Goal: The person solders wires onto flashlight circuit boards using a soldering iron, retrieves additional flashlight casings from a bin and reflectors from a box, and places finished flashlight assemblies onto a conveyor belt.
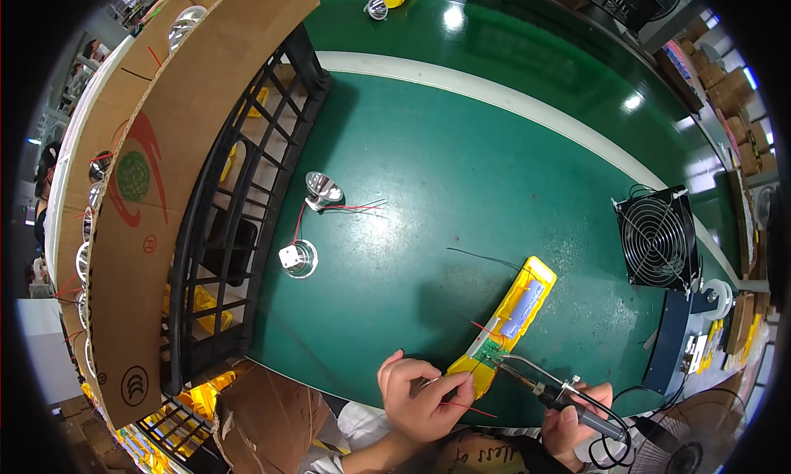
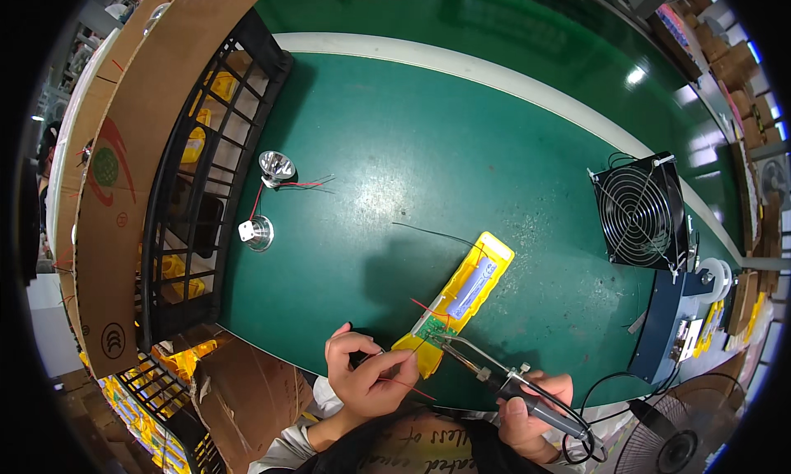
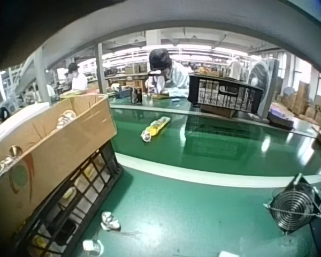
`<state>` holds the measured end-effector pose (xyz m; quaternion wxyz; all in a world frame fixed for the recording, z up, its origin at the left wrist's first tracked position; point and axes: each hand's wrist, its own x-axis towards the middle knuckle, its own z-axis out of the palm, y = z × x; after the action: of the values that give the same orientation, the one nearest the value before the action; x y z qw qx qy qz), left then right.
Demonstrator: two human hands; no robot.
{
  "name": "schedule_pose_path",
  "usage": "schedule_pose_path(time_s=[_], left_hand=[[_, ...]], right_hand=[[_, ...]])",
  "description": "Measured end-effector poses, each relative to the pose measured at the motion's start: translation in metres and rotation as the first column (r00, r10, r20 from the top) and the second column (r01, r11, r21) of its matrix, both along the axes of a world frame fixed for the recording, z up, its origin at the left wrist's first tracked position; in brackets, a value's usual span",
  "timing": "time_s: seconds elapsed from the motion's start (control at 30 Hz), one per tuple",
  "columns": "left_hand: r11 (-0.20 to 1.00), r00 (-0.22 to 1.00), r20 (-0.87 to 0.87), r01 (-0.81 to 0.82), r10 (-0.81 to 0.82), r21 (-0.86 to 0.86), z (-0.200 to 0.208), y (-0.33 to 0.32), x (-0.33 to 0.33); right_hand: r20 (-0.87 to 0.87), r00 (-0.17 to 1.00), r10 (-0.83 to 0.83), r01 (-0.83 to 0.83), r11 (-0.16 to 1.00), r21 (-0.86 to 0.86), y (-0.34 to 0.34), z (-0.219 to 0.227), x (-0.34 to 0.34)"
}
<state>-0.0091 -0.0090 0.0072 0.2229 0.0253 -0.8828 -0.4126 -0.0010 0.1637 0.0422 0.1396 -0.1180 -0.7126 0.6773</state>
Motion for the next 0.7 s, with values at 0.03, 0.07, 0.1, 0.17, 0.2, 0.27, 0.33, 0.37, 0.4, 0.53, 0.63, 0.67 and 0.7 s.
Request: schedule_pose_path(time_s=[0.03,0.07,0.1,0.17,0.2,0.27,0.33,0.37,0.4,0.53,0.63,0.67,0.7], left_hand=[[1.0,1.0,-0.012,-0.004,0.004,0.002,-0.0001,0.0004,-0.0001],[1.0,1.0,-0.008,-0.005,0.005,0.004,-0.0002,0.0005,0.0002],[1.0,1.0,-0.018,-0.011,0.011,0.008,-0.0002,0.0006,0.0006],[1.0,1.0,-0.024,-0.017,0.018,0.012,-0.0002,0.0014,0.0009],[1.0,1.0,-0.023,-0.02,0.02,0.008,0.0002,0.0021,0.0007],[1.0,1.0,-0.02,-0.024,0.025,0.004,0.0006,0.002,0.0005],[1.0,1.0,-0.008,-0.013,0.013,0.003,0.0005,0.0017,0.0003],[1.0,1.0,-0.006,-0.013,0.013,0.004,0.0003,0.0016,0.0001],[1.0,1.0,-0.015,-0.017,0.017,0.0,0.0,0.0017,-0.0001],[1.0,1.0,-0.009,-0.018,0.017,-0.014,0.0009,0.0016,0.0005],[1.0,1.0,-0.004,-0.015,0.015,-0.013,0.0015,0.0015,0.0009],[1.0,1.0,-0.004,-0.015,0.015,-0.013,0.001,0.0016,0.0009],[1.0,1.0,-0.015,-0.02,0.02,-0.003,-0.0001,0.0017,0.001]], right_hand=[[-0.001,1.0,-0.009,0.009,1.0,0.027,-0.0003,-0.0015,0.0004],[0.003,1.0,-0.008,0.008,1.0,0.029,0.0011,-0.0029,0.0014],[-0.007,1.0,0.025,-0.025,0.999,0.025,0.0041,-0.0043,0.0025],[-0.013,0.998,0.059,-0.058,0.998,0.021,0.0066,-0.0061,0.0029],[-0.02,0.998,0.063,-0.062,0.998,0.033,0.007,-0.0068,0.0029],[-0.023,0.997,0.068,-0.067,0.997,0.045,0.0055,-0.0069,0.0024],[-0.006,1.0,0.013,-0.013,0.999,0.033,0.0016,-0.006,0.0007],[-0.004,1.0,0.014,-0.014,0.999,0.034,0.0017,-0.0063,0.0009],[-0.002,1.0,0.015,-0.015,0.999,0.036,0.0022,-0.0066,0.0011],[-0.003,1.0,0.012,-0.012,1.0,0.028,0.0004,-0.0054,0.0008],[0.015,0.999,0.035,-0.036,0.998,0.048,0.0022,-0.0041,0.002],[0.015,0.999,0.036,-0.036,0.998,0.047,0.0018,-0.0037,0.0016],[0.017,0.999,0.029,-0.029,0.999,0.034,0.0009,-0.0033,0.0009]])
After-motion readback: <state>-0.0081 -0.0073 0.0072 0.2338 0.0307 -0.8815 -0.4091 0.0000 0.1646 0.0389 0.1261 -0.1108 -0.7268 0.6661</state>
